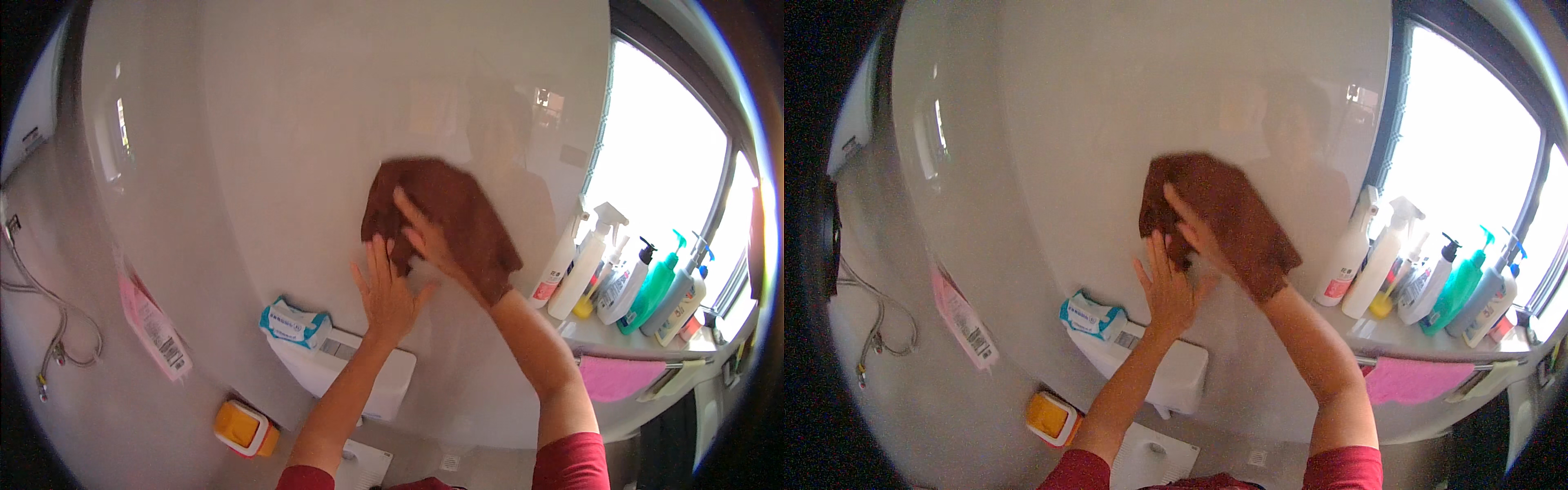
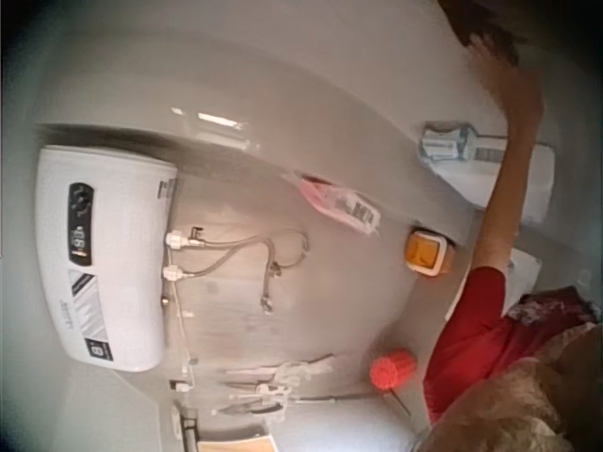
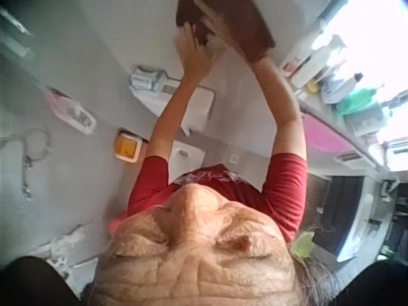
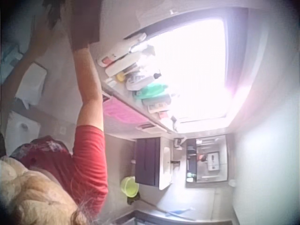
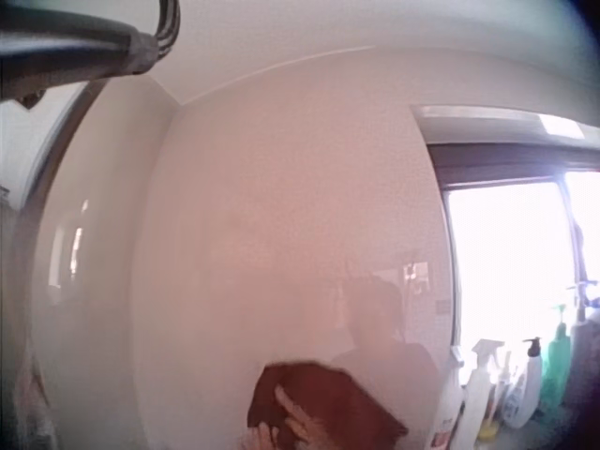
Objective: The person carries a green basin and a cloth into the bathroom, then wipes the walls, a wall-mounted water heater, and the window sill. The person also wipes several bottles on the sill before placing them back.
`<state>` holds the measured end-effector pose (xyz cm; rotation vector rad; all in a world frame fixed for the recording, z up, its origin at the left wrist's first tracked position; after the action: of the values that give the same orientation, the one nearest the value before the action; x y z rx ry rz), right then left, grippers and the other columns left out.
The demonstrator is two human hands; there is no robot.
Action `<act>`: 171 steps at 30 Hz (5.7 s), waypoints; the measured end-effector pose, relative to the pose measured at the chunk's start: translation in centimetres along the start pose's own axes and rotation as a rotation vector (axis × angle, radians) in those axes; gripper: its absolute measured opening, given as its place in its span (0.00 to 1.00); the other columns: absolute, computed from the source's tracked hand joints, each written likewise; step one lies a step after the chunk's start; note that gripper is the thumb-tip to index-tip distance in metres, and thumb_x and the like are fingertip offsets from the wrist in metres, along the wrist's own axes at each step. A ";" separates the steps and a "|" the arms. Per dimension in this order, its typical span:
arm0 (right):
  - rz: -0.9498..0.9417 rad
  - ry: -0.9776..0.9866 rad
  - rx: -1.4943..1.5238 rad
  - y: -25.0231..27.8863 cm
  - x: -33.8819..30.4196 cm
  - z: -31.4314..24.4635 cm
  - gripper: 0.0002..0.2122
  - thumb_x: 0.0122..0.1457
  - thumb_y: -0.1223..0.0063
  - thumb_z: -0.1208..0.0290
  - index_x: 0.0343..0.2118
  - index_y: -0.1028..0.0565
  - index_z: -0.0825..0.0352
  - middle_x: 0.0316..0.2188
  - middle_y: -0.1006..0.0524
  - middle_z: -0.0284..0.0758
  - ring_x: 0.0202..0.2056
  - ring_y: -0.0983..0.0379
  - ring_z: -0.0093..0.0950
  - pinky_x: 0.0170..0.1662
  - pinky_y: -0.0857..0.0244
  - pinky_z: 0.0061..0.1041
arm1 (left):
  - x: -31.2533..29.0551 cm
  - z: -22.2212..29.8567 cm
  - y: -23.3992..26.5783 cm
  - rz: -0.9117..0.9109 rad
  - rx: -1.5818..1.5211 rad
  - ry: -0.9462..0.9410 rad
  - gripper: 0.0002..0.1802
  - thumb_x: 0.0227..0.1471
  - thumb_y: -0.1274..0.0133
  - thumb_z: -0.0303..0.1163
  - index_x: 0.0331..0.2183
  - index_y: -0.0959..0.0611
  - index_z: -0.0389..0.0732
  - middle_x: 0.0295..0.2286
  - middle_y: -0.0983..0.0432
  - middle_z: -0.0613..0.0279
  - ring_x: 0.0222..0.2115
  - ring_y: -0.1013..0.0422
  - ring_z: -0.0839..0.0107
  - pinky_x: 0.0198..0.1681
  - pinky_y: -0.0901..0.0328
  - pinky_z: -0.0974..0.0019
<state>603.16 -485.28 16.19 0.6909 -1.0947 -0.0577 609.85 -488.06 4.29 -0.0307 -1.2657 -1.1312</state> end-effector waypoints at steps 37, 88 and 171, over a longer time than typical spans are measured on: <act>-0.600 -0.287 0.725 -14.3 -5.0 -5.8 0.09 0.58 0.54 0.65 0.39 0.30 0.63 0.31 0.30 0.36 0.31 0.35 0.27 0.37 0.39 0.26 | -6.5 -23.1 17.6 0.306 0.506 0.178 0.31 0.46 0.46 0.37 0.51 0.34 0.41 0.57 0.50 0.50 0.59 0.55 0.54 0.59 0.63 0.44; 0.369 -0.448 0.459 -6.0 21.0 -1.6 0.15 0.61 0.63 0.60 0.43 0.32 0.65 0.32 0.28 0.46 0.32 0.31 0.41 0.38 0.38 0.36 | -3.4 -30.9 21.8 0.314 1.201 -0.038 0.36 0.50 0.52 0.48 0.59 0.42 0.51 0.60 0.52 0.60 0.59 0.53 0.63 0.57 0.58 0.50; 0.554 -0.108 1.097 -17.2 34.7 -22.4 0.27 0.58 0.64 0.68 0.61 0.52 0.63 0.48 0.36 0.57 0.43 0.36 0.54 0.47 0.41 0.43 | -3.8 -30.7 23.5 0.350 1.117 -0.179 0.24 0.44 0.47 0.47 0.44 0.24 0.50 0.51 0.37 0.56 0.52 0.42 0.59 0.50 0.49 0.51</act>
<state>643.28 -500.89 28.44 1.3229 -1.3590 1.0587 648.55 -491.63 2.70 0.4703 -1.8179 -0.0238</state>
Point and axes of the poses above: each hand's wrist, its own x-axis towards the middle knuckle, its own y-axis out of the back of the hand, z = x × y, the point moved 8 cm from there along x, towards the middle knuckle
